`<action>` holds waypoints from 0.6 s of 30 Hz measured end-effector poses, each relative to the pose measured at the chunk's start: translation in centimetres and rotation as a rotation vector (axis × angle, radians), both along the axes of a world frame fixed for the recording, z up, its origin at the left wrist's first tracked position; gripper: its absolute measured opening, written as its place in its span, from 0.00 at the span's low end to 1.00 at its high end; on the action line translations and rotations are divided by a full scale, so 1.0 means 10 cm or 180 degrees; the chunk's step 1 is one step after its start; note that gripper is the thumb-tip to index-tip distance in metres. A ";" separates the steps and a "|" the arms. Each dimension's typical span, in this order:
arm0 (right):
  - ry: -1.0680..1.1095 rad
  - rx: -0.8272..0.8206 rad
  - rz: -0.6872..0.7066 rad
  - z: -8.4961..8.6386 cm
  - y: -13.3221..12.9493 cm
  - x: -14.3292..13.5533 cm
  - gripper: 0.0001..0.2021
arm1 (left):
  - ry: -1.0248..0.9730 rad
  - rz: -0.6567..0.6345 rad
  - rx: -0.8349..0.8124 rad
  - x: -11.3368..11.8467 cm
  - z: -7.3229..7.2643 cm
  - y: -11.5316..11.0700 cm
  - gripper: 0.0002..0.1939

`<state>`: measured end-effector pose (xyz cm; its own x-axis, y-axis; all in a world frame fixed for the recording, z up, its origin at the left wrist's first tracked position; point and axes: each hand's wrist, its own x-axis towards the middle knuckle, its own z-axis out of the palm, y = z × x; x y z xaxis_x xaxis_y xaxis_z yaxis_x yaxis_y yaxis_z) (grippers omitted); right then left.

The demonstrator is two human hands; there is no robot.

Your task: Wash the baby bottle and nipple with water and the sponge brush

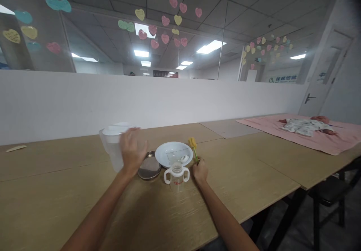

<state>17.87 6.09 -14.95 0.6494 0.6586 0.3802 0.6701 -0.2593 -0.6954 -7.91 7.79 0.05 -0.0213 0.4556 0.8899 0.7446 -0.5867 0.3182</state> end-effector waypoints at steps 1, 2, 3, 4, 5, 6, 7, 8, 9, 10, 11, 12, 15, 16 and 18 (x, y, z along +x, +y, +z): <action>0.0161 0.0136 -0.0074 -0.01 0.01 0.00 0.19 | 0.0235 -0.0352 -0.0335 0.14 0.00 -0.03 0.20; 0.0306 0.0295 -0.0138 -0.02 0.01 0.01 0.19 | 0.0492 -0.0679 -0.0772 0.29 -0.02 -0.04 0.17; 0.0414 0.0466 -0.0179 -0.03 0.02 0.01 0.19 | 0.0776 -0.0959 -0.1248 0.42 -0.06 -0.04 0.17; 0.0473 0.0640 -0.0194 -0.04 0.02 0.02 0.18 | 0.1074 -0.1151 -0.1691 0.55 -0.12 -0.03 0.16; 0.0509 0.0816 -0.0185 -0.06 0.03 0.03 0.18 | 0.1192 -0.1272 -0.1851 0.66 -0.18 -0.01 0.15; 0.0538 0.0972 -0.0162 -0.07 0.04 0.04 0.18 | 0.1256 -0.1354 -0.1973 0.74 -0.26 0.01 0.13; 0.0567 0.1087 -0.0135 -0.09 0.05 0.05 0.17 | 0.1285 -0.1396 -0.2055 0.80 -0.32 0.04 0.12; 0.0596 0.1159 -0.0106 -0.11 0.06 0.06 0.17 | 0.1280 -0.1422 -0.2091 0.83 -0.39 0.06 0.11; 0.0624 0.1192 -0.0082 -0.12 0.07 0.07 0.17 | 0.1279 -0.1441 -0.2135 0.85 -0.44 0.08 0.11; 0.0650 0.1203 -0.0068 -0.13 0.09 0.08 0.17 | 0.1283 -0.1457 -0.2176 0.85 -0.48 0.10 0.11; 0.0664 0.1224 -0.0061 -0.14 0.10 0.09 0.16 | 0.1296 -0.1474 -0.2212 0.84 -0.51 0.12 0.11; 0.0668 0.1268 -0.0061 -0.15 0.12 0.09 0.16 | 0.1313 -0.1488 -0.2244 0.82 -0.53 0.13 0.11; 0.0654 0.1428 -0.0084 -0.16 0.13 0.11 0.14 | 0.1392 -0.1490 -0.2338 0.79 -0.55 0.16 0.12; 0.0665 0.1449 -0.0112 -0.16 0.13 0.11 0.13 | 0.1427 -0.1476 -0.2369 0.78 -0.54 0.16 0.13; 0.0706 0.1447 -0.0177 -0.15 0.12 0.12 0.12 | 0.1502 -0.1428 -0.2426 0.79 -0.54 0.15 0.14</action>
<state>19.07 7.27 -16.42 0.7764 0.4207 0.4693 0.4874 0.0714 -0.8703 -0.02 9.29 -5.31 0.5723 0.7871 0.2300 0.6515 -0.6068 0.4554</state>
